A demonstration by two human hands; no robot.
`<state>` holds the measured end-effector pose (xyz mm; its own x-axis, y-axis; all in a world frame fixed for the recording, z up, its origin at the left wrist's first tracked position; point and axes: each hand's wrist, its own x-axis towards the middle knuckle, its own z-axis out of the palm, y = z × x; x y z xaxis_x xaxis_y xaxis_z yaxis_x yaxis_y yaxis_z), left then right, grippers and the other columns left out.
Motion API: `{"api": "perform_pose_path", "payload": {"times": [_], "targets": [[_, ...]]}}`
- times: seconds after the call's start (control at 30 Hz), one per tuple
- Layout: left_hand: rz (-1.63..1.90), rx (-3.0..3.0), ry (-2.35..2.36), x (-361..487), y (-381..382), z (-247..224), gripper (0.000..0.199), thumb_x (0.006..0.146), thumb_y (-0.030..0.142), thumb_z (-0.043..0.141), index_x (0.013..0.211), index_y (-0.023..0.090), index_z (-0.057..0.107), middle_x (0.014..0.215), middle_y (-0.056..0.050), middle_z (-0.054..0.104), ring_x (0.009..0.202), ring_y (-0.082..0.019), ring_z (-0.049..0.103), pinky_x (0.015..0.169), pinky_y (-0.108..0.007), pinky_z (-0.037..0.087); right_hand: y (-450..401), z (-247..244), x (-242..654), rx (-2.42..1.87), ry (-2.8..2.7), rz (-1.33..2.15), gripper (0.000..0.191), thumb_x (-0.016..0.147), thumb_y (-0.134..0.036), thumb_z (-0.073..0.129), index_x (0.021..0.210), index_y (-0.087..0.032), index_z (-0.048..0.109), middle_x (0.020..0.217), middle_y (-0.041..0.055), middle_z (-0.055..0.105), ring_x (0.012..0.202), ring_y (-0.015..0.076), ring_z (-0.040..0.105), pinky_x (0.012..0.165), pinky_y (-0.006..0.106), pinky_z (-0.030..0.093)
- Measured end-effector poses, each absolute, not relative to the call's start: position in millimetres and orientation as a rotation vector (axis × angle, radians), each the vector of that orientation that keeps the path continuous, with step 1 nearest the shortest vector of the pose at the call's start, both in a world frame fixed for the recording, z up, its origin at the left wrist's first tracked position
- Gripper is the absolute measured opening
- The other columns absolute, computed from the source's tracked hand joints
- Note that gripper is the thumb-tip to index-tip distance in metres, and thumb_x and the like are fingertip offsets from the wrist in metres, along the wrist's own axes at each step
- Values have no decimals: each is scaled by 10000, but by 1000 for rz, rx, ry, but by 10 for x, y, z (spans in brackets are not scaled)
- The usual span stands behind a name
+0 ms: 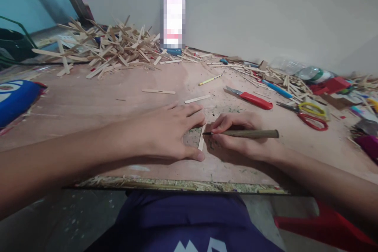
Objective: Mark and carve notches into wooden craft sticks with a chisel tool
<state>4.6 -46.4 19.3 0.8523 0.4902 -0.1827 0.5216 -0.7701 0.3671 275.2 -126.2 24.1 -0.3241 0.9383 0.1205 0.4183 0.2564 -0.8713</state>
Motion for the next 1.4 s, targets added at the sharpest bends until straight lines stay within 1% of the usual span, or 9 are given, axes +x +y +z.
{"api": "perform_pose_path", "payload": {"times": [0.1,0.3,0.4,0.63,0.8,0.93,1.07,1.2,1.4], "targets": [[-120,2619,749,49,-463,186,1056,1073,958,738,1852,258,605,2132,-160,220,1962,-502,292,1614,-691,229,-1263,240,2759,-1230,-1842,1022,205,954,-422,1035,870,-293,899,1020,68,956,900,257,889,844,376,724],[-150,2604,755,48,-469,191,1117,1057,971,735,1880,235,560,2132,-173,200,1985,-471,241,1632,-670,177,-1240,213,2769,-1131,-1792,1112,125,996,-358,984,916,-279,930,1069,84,971,1050,275,936,980,409,753],[-146,2598,756,39,-473,197,1115,1056,978,734,1873,239,560,2131,-176,194,1995,-448,214,1634,-660,174,-1234,214,2766,-1104,-1805,1155,79,989,-290,972,915,-282,943,1039,70,967,1044,266,932,967,401,753],[-168,2597,768,59,-500,237,1126,1065,960,765,1889,224,548,2128,-186,196,2002,-426,198,1636,-636,193,-1236,232,2774,-1076,-1817,1193,103,1023,-229,938,936,-284,944,1056,60,968,1020,245,926,967,382,749],[-183,2601,778,90,-515,261,1138,1084,913,797,1935,220,495,2129,-189,189,1992,-450,225,1631,-665,189,-1239,226,2789,-1052,-1864,1157,100,1059,-238,957,966,-271,944,1070,74,966,1026,246,931,941,354,744],[-194,2606,780,90,-512,243,1115,1108,879,799,1941,205,491,2132,-180,173,2004,-435,176,1638,-660,140,-1246,206,2780,-1020,-1911,1108,125,1076,-241,958,956,-264,929,1078,74,961,1015,236,922,938,343,725],[-220,2599,794,88,-505,231,1140,1111,893,768,1964,203,457,2133,-180,130,2005,-442,165,1635,-661,139,-1254,184,2764,-982,-1951,1058,151,1075,-228,945,936,-267,901,1070,69,954,1021,230,910,955,345,718],[-240,2597,812,95,-502,234,1166,1099,911,740,1972,199,439,2130,-190,133,2003,-454,167,1631,-678,136,-1248,154,2780,-963,-1978,1035,180,1087,-272,945,924,-255,869,1036,63,941,962,223,895,903,338,702],[-235,2598,788,71,-481,158,1183,1106,947,662,1981,191,413,2135,-192,96,2013,-443,112,1626,-717,69,-1234,135,2815,-978,-1976,1046,168,1074,-274,956,930,-247,874,1062,76,951,989,243,912,932,359,710]]}}
